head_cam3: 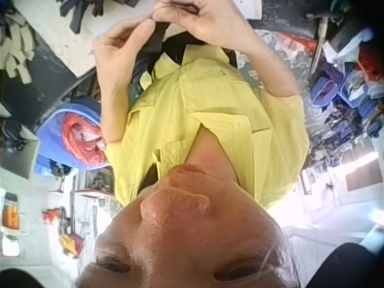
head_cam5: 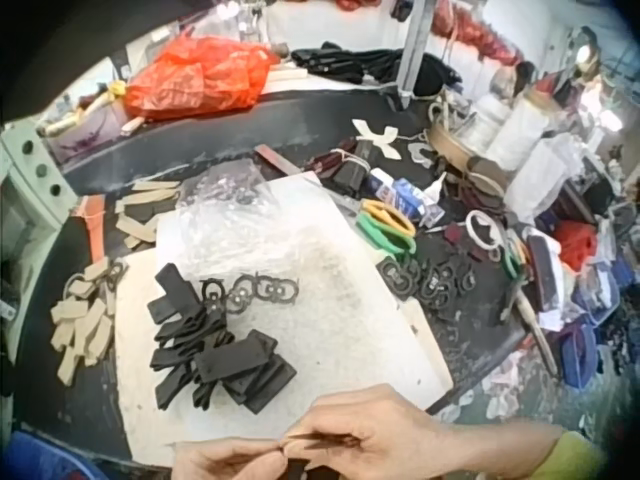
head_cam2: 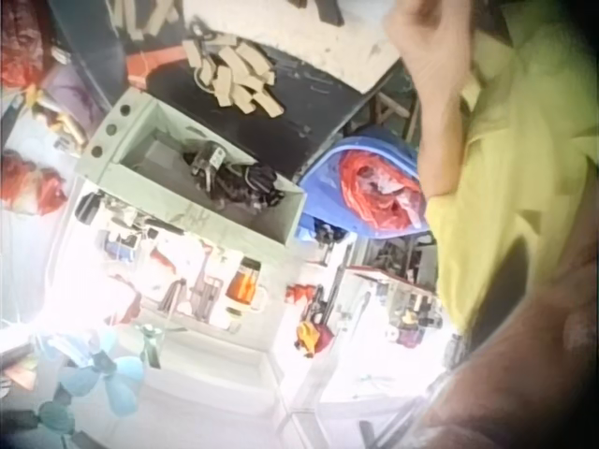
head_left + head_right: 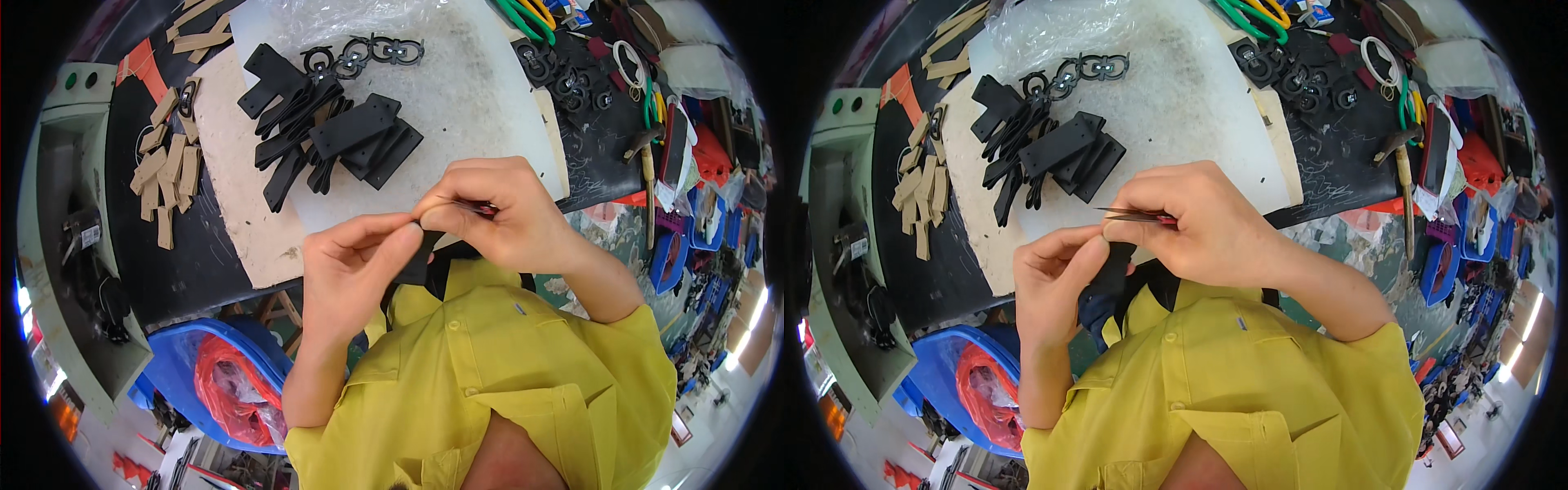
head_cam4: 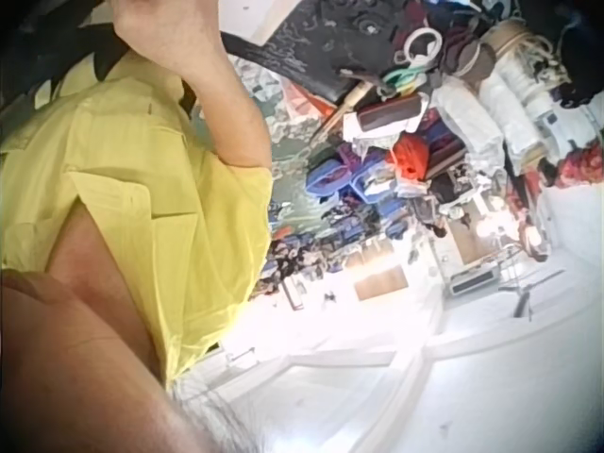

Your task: The person assembles small black plastic components by inserting circular rings into rectangular frames. They use a red-handled tool to press the rings into place and trim excess material. The person handles the parts one at a time, stacking completed units on the table.

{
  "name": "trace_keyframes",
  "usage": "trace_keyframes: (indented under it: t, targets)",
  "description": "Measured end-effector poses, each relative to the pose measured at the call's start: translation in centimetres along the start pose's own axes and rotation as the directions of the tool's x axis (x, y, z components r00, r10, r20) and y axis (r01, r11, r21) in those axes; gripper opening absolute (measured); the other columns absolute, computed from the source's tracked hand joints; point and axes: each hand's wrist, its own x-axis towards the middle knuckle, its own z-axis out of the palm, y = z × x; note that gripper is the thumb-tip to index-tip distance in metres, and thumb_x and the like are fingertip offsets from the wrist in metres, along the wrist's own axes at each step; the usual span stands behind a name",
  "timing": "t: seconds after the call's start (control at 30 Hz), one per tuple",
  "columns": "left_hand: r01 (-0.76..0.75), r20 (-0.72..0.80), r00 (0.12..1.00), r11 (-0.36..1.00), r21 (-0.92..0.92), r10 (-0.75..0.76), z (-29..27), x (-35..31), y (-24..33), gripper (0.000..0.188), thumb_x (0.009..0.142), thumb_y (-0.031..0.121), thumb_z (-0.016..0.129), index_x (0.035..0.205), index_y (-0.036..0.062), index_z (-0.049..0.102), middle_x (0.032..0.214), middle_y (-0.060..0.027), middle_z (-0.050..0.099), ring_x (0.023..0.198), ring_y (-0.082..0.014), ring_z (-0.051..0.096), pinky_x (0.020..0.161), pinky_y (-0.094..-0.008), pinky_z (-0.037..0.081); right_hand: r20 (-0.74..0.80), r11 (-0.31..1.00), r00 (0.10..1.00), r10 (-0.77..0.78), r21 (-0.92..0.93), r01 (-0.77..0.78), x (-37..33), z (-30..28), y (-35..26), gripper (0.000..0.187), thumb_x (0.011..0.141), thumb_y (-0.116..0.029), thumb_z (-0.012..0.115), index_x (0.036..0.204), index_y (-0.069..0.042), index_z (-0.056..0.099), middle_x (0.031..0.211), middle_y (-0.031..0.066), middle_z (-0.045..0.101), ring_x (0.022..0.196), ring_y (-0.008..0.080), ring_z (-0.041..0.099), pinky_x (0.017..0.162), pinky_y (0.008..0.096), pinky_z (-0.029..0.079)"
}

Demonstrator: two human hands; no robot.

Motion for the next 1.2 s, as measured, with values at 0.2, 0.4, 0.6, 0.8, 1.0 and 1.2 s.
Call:
trace_keyframes:
  t: [0.2, 0.4, 0.6, 0.8, 1.0, 1.2]
  targets:
    - [0.045, -0.031, 0.999, 0.998, 0.045, -0.044, -0.1, -0.1, 0.0, 0.025, 0.075, -0.004, 0.070, 0.099, -0.0082, 0.063, 0.085, -0.0109, 0.066, 0.075, -0.0110, 0.063, 0.067, -0.0211, 0.052, -0.016, 0.993, 0.994, 0.104, 0.049, -0.103, 0.1, 0.1, 0.1, 0.015, 0.081, -0.011, 0.063, 0.075, 0.003, 0.058, 0.059, 0.0107, 0.052, 0.050, 0.0165, 0.045, 0.048, 0.0289, 0.037]
    - [-0.018, -0.080, 0.996, 0.990, 0.136, 0.029, 0.5, 0.3, -0.1, 0.016, 0.075, -0.007, 0.067, 0.090, -0.0073, 0.063, 0.079, -0.0121, 0.066, 0.070, -0.0124, 0.064, 0.065, -0.0232, 0.052, -0.080, 0.998, 0.997, 0.003, -0.063, -0.008, 0.1, 0.7, 0.3, 0.016, 0.081, -0.009, 0.061, 0.072, 0.004, 0.057, 0.059, 0.0133, 0.051, 0.050, 0.0234, 0.046, 0.048, 0.0315, 0.038]
    - [0.078, -0.054, 0.996, 0.995, 0.065, -0.074, 0.0, 0.5, -0.2, 0.013, 0.077, -0.004, 0.065, 0.089, -0.0062, 0.062, 0.077, -0.0117, 0.066, 0.065, -0.0138, 0.064, 0.062, -0.0244, 0.052, -0.030, 0.979, 0.995, -0.097, -0.181, 0.090, 0.3, -0.2, 0.4, 0.015, 0.080, -0.014, 0.066, 0.086, -0.001, 0.062, 0.071, 0.0110, 0.056, 0.058, 0.0258, 0.052, 0.052, 0.0326, 0.043]
    - [0.074, -0.096, 0.992, 0.997, -0.035, -0.078, -1.0, 0.6, 0.5, 0.010, 0.076, -0.002, 0.066, 0.085, -0.0045, 0.061, 0.076, -0.0121, 0.066, 0.060, -0.0158, 0.064, 0.058, -0.0261, 0.054, 0.059, 0.720, 0.880, -0.471, -0.551, 0.422, -0.1, -1.8, -0.3, 0.030, 0.071, -0.010, 0.072, 0.100, -0.008, 0.064, 0.083, 0.0038, 0.058, 0.065, 0.0199, 0.057, 0.051, 0.0287, 0.047]
    - [0.111, -0.044, 0.993, 0.992, -0.057, -0.114, -0.8, 0.6, 0.8, 0.012, 0.075, -0.005, 0.068, 0.085, -0.0058, 0.063, 0.074, -0.0082, 0.065, 0.065, -0.0092, 0.061, 0.060, -0.0207, 0.050, 0.050, 0.677, 0.813, -0.579, -0.526, 0.514, -0.1, -1.4, 0.4, 0.022, 0.067, -0.007, 0.071, 0.088, -0.008, 0.068, 0.069, 0.0012, 0.056, 0.057, 0.0176, 0.056, 0.044, 0.0287, 0.043]
    - [0.075, -0.070, 0.995, 0.982, 0.176, -0.064, -0.3, 0.4, 1.1, 0.011, 0.074, -0.004, 0.069, 0.083, -0.0050, 0.062, 0.074, -0.0093, 0.065, 0.062, -0.0103, 0.061, 0.058, -0.0215, 0.050, 0.225, 0.677, 0.853, -0.471, -0.527, 0.513, 0.0, -2.6, 0.0, 0.018, 0.069, -0.008, 0.068, 0.087, -0.007, 0.068, 0.069, 0.0025, 0.056, 0.057, 0.0184, 0.056, 0.045, 0.0301, 0.043]
